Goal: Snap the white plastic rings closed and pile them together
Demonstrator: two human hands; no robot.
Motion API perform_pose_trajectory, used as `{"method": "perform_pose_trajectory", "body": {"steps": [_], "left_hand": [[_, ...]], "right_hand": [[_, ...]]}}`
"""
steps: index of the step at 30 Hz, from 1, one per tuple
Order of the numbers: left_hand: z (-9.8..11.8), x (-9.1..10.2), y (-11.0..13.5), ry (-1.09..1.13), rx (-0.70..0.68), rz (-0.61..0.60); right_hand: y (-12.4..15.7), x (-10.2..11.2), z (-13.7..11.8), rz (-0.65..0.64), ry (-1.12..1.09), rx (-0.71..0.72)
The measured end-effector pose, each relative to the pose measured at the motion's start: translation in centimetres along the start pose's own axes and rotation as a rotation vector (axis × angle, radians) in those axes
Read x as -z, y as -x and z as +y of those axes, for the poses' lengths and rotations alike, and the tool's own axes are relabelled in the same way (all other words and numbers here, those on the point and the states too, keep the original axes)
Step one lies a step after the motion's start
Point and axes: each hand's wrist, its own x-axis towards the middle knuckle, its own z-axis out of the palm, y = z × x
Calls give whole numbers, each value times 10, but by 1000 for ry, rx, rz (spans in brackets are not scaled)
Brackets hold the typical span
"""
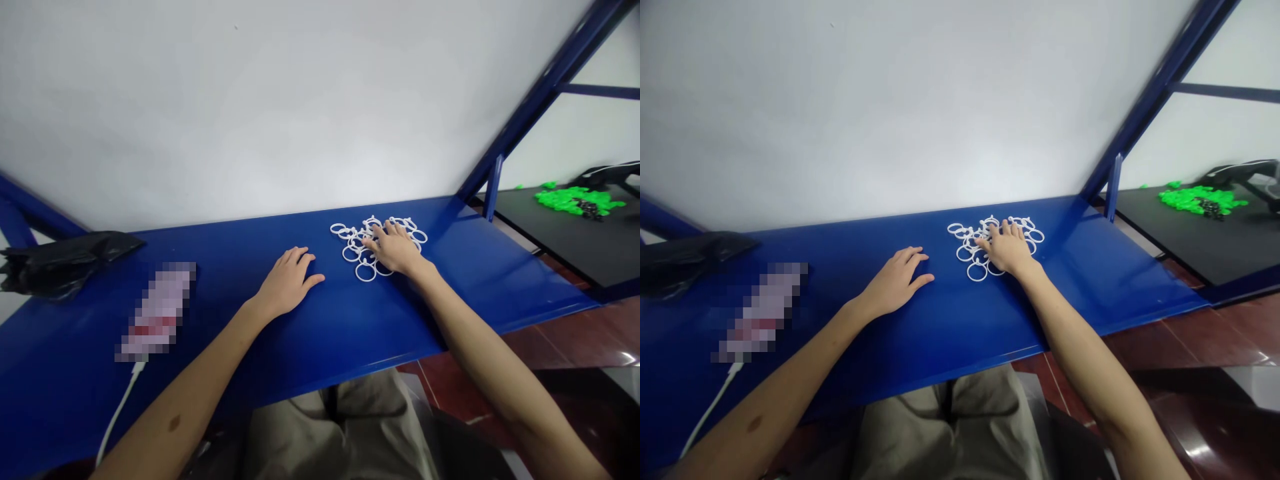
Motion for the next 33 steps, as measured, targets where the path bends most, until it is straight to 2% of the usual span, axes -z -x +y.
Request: {"method": "perform_pose_trajectory", "body": {"steps": [4, 9, 14, 20, 27, 33], "left_hand": [[0, 1, 0, -12, -1, -13], [0, 2, 0, 3, -5, -12], [-2, 0, 0, 4, -16, 4], [-2, -1, 0, -17, -16, 5], [-2, 0, 0, 8, -17, 4], [-4, -2, 0, 1, -23, 15]], "right_hand": [[0, -2, -5, -12, -26, 74], [-1, -2, -3, 9, 4, 26], [0, -1, -8, -36, -24, 80], [-2, -2, 0, -54, -2, -30], [1, -4, -10, -66, -23, 27], [-4, -8, 0, -29, -50, -11]]}}
